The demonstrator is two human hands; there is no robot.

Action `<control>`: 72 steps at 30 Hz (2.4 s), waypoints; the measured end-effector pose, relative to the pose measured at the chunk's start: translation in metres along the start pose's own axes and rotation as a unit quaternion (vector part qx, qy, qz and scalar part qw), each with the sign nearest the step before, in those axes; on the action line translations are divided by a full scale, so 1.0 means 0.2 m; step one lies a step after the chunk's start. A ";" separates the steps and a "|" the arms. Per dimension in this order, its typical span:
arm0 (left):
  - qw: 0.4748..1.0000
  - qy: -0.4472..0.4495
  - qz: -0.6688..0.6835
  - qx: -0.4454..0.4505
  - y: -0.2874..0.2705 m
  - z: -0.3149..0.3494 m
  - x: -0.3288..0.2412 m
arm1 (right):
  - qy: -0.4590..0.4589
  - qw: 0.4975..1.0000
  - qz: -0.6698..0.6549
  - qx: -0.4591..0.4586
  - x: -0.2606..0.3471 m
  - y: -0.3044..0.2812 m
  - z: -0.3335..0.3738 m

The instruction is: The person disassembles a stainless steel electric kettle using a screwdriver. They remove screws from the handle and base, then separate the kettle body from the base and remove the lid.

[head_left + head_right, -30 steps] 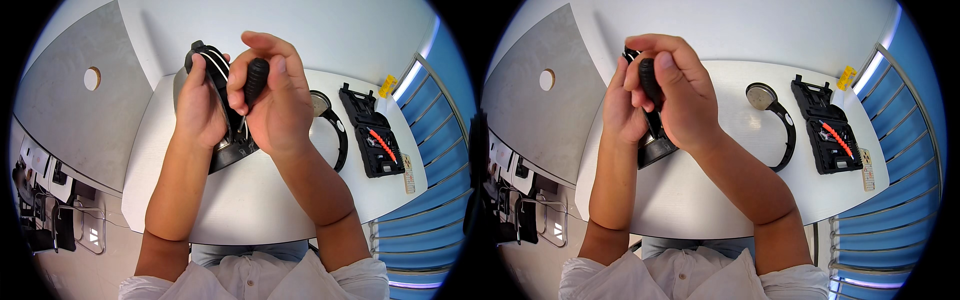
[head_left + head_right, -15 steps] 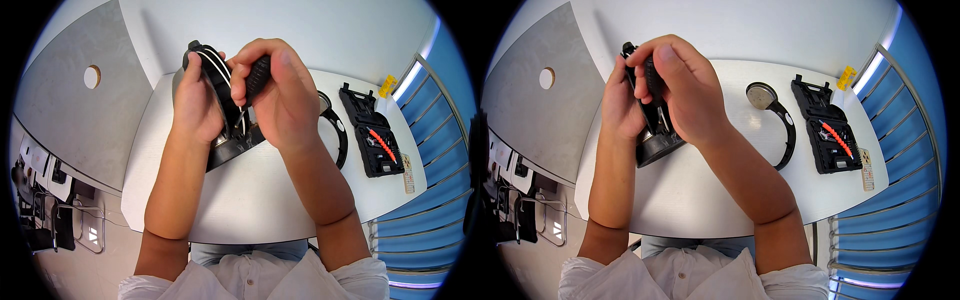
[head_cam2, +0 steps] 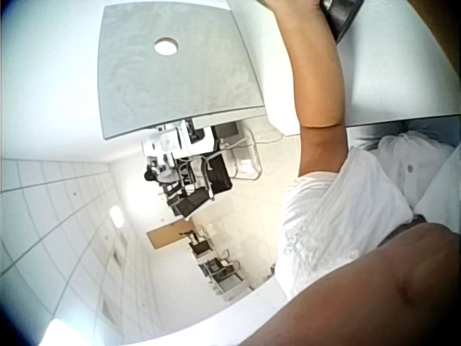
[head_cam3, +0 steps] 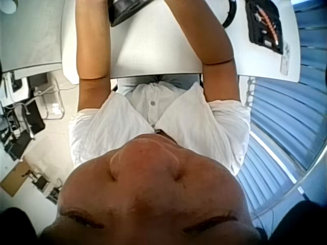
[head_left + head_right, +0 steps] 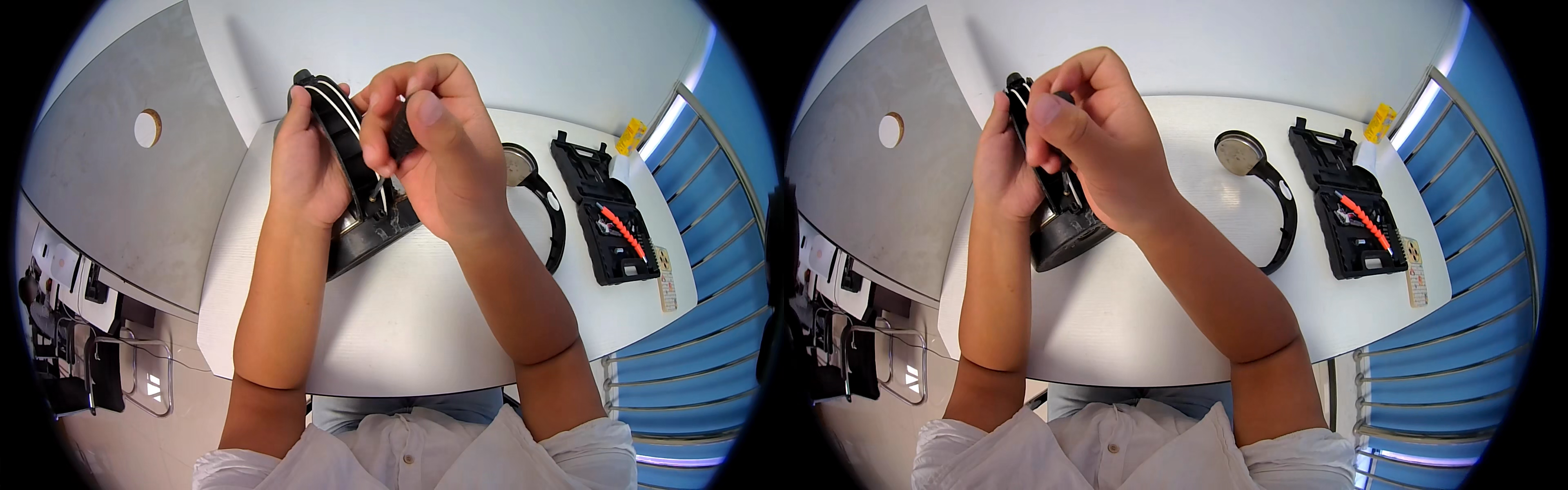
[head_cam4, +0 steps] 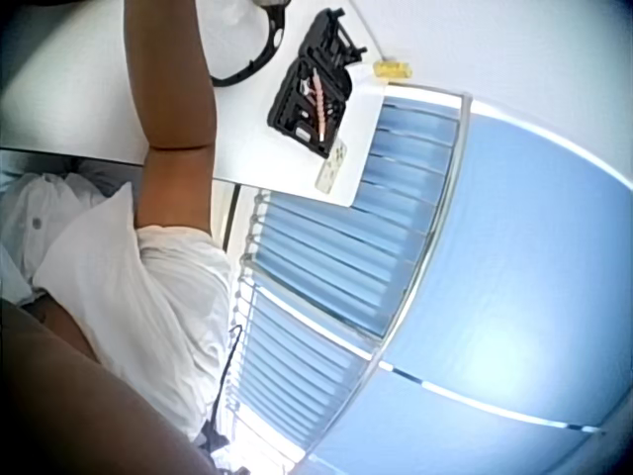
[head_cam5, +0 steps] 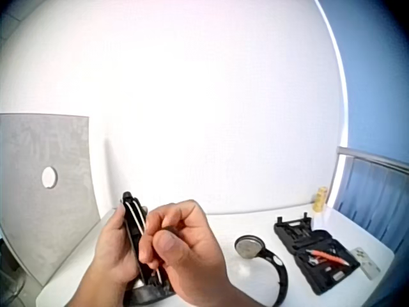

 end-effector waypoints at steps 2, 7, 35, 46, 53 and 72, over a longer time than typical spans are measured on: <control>0.999 -0.016 0.031 0.036 0.02 0.00 0.00 | -0.021 0.999 0.030 0.029 -0.01 0.00 -0.01; 0.993 -0.026 0.045 0.108 0.03 0.01 0.01 | 0.005 1.000 0.005 0.007 0.00 0.01 0.00; 0.999 -0.027 0.035 -0.006 0.09 0.02 0.05 | -0.063 0.988 -0.125 0.059 -0.01 0.00 0.02; 0.993 -0.052 0.069 0.077 0.05 0.01 0.05 | -0.071 0.988 -0.132 0.038 0.00 -0.02 0.02; 0.995 -0.051 0.063 0.062 0.07 0.01 0.05 | -0.098 0.985 -0.134 0.042 0.00 -0.02 0.01; 0.986 0.048 -0.065 -0.149 0.14 0.05 0.07 | -0.046 0.634 0.770 0.052 0.02 0.02 0.28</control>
Point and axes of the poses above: each hand's wrist, its own z-axis away from the middle knuckle, its own y-axis out of the palm, x = y × z, the point moved 4 cm from there along -z, towards the middle knuckle, and after that the axes turned 4 degrees about -z, right-handed, at the moved point
